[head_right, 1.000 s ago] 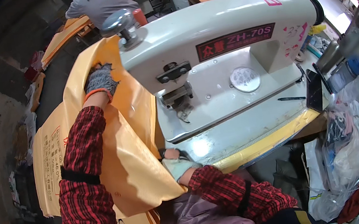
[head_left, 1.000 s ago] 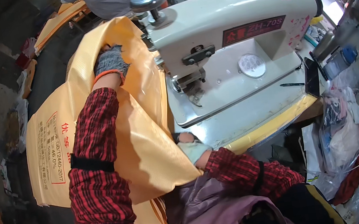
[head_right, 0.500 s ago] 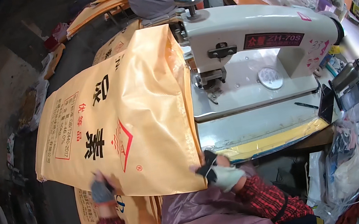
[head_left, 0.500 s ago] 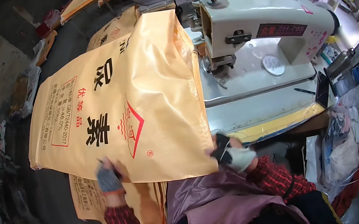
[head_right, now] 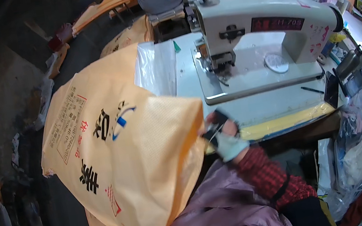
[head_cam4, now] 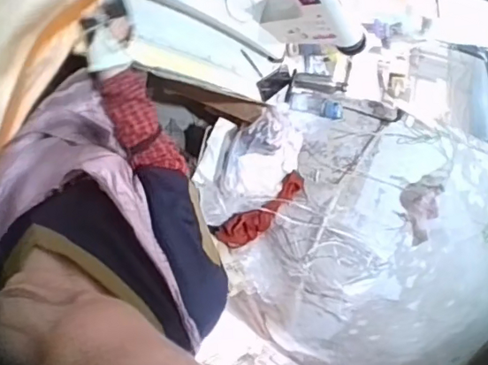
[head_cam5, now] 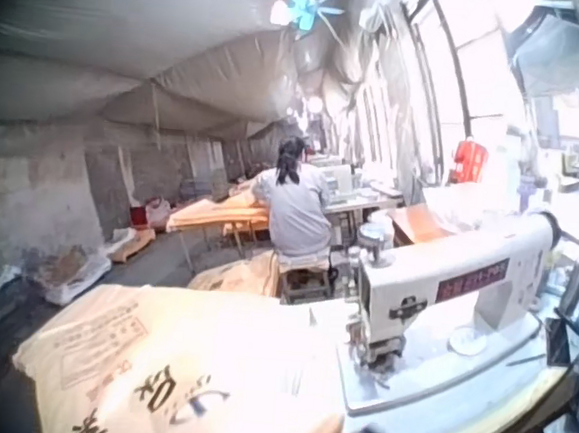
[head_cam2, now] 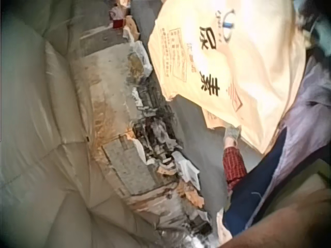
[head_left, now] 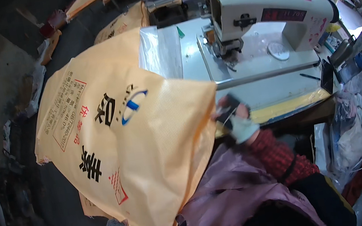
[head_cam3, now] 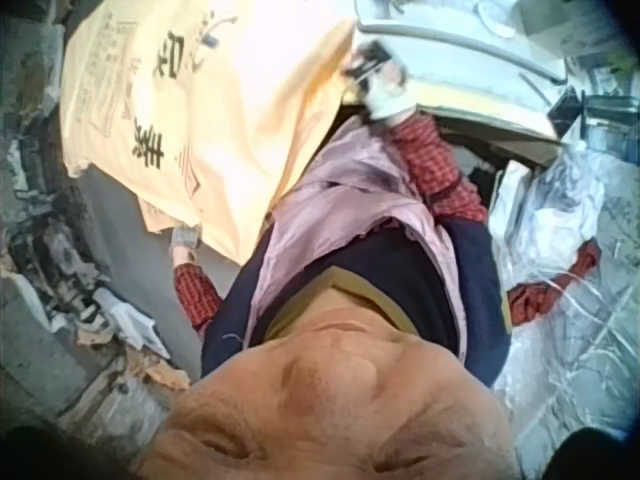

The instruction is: The recorder is using a sewing machine to sew or finish plastic/composite bags.

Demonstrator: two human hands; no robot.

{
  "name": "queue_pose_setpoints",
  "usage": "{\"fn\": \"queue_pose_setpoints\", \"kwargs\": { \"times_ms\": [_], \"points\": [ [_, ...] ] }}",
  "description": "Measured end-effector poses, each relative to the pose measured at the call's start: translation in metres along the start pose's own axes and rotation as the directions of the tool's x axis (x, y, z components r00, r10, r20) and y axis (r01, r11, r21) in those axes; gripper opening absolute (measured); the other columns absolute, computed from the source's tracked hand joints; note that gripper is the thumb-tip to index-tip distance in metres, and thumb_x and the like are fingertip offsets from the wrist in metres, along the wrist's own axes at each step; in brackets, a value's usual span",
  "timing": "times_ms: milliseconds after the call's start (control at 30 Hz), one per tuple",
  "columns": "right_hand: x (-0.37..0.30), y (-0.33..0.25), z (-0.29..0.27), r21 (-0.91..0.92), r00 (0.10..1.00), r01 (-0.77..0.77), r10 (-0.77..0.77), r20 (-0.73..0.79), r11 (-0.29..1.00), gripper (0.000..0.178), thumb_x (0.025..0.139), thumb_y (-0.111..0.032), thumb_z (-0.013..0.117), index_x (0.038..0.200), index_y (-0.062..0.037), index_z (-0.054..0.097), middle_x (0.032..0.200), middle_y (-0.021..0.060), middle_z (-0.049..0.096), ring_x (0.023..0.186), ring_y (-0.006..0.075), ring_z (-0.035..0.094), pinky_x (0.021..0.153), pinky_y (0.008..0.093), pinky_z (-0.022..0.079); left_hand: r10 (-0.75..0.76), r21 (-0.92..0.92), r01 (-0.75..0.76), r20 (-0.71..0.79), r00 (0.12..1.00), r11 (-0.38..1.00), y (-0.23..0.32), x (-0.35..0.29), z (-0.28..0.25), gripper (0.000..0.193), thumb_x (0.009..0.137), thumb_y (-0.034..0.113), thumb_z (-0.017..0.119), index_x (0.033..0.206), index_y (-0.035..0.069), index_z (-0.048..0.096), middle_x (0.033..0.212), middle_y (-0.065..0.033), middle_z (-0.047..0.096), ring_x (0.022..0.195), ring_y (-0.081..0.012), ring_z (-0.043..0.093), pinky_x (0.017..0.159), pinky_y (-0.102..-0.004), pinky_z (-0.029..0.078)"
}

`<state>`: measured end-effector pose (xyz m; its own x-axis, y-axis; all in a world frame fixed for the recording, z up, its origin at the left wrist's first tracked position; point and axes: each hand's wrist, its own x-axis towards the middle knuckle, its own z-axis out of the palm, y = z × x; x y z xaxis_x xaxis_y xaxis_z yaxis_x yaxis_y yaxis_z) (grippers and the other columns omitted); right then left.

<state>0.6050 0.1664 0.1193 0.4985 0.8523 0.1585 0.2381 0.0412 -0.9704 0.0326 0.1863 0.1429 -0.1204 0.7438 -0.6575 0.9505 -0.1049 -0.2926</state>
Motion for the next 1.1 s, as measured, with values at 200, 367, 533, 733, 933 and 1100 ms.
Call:
{"fn": "queue_pose_setpoints", "kwargs": {
  "times_ms": [200, 367, 533, 733, 933, 1100],
  "points": [
    [0.027, -0.064, -0.023, -0.060, 0.928, 0.172, -0.141, 0.345, 0.983, 0.034, 0.082, -0.016, 0.052, 0.113, -0.0014, 0.056, 0.095, 0.0112, 0.064, 0.091, 0.0175, 0.060, 0.077, 0.0286, 0.046, 0.265, -0.002, -0.406, -0.754, 0.601, 0.914, 0.108, 0.032, -0.178, 0.046, 0.080, 0.023, 0.062, 0.118, 0.000, 0.052, 0.123, -0.0205, 0.050, 0.113, -0.0311, 0.049, 0.093, -0.0348, 0.042],
    [0.017, -0.066, -0.012, 0.007, 0.905, 0.386, -0.380, 0.189, 0.922, 0.032, 0.081, 0.000, 0.052, 0.111, -0.0036, 0.062, 0.097, 0.0111, 0.065, 0.087, 0.0211, 0.063, 0.075, 0.0268, 0.047, 0.305, -0.200, -0.486, -0.566, 0.766, 0.851, 0.285, 0.123, -0.278, 0.074, 0.088, 0.057, 0.025, 0.137, 0.002, 0.032, 0.141, -0.0176, 0.033, 0.134, -0.0285, 0.026, 0.108, -0.0320, 0.022],
    [-0.001, 0.006, -0.064, -0.035, 0.935, -0.256, 0.257, 0.246, 0.966, 0.023, 0.080, -0.012, 0.060, 0.101, -0.0036, 0.065, 0.088, 0.0108, 0.064, 0.079, 0.0240, 0.060, 0.072, 0.0318, 0.047, 0.156, -0.069, -0.237, -0.575, 0.803, 0.969, 0.357, 0.100, -0.268, 0.081, 0.078, 0.070, 0.037, 0.143, 0.024, 0.024, 0.149, -0.0105, 0.019, 0.137, -0.0349, 0.015, 0.107, -0.0558, 0.011],
    [-0.005, 0.035, -0.080, -0.383, 0.962, 0.273, -0.259, 0.089, 0.882, 0.016, 0.080, -0.007, 0.054, 0.091, -0.0012, 0.064, 0.093, 0.0152, 0.064, 0.086, 0.0311, 0.060, 0.076, 0.0360, 0.047, 0.117, -0.208, -0.785, -0.935, 0.334, 0.583, 0.245, 0.138, -0.197, 0.035, 0.089, 0.024, 0.048, 0.117, 0.005, 0.051, 0.106, -0.0126, 0.060, 0.099, -0.0253, 0.055, 0.086, -0.0392, 0.042],
    [0.020, 0.029, -0.078, 0.193, 0.987, -0.156, 0.161, -0.009, 0.969, 0.016, 0.087, -0.016, 0.054, 0.090, -0.0017, 0.060, 0.078, 0.0004, 0.059, 0.072, 0.0073, 0.049, 0.066, 0.0222, 0.041, -0.566, -0.529, -0.650, -0.339, 0.751, -0.545, 0.128, 0.085, 0.016, 0.046, 0.085, 0.021, 0.063, 0.122, 0.000, 0.046, 0.120, -0.0121, 0.050, 0.096, -0.0217, 0.056, 0.083, -0.0337, 0.049],
    [0.019, 0.024, -0.042, -0.194, 0.976, -0.185, 0.203, 0.077, 0.963, 0.026, 0.078, -0.021, 0.063, 0.091, 0.0013, 0.060, 0.076, 0.0024, 0.061, 0.067, 0.0099, 0.051, 0.062, 0.0271, 0.042, 0.242, -0.311, 0.227, -0.011, 0.970, -0.923, 0.126, 0.053, 0.188, 0.040, 0.091, 0.035, 0.050, 0.121, 0.008, 0.050, 0.111, -0.0078, 0.060, 0.100, -0.0253, 0.057, 0.092, -0.0423, 0.045]
  ]
}}
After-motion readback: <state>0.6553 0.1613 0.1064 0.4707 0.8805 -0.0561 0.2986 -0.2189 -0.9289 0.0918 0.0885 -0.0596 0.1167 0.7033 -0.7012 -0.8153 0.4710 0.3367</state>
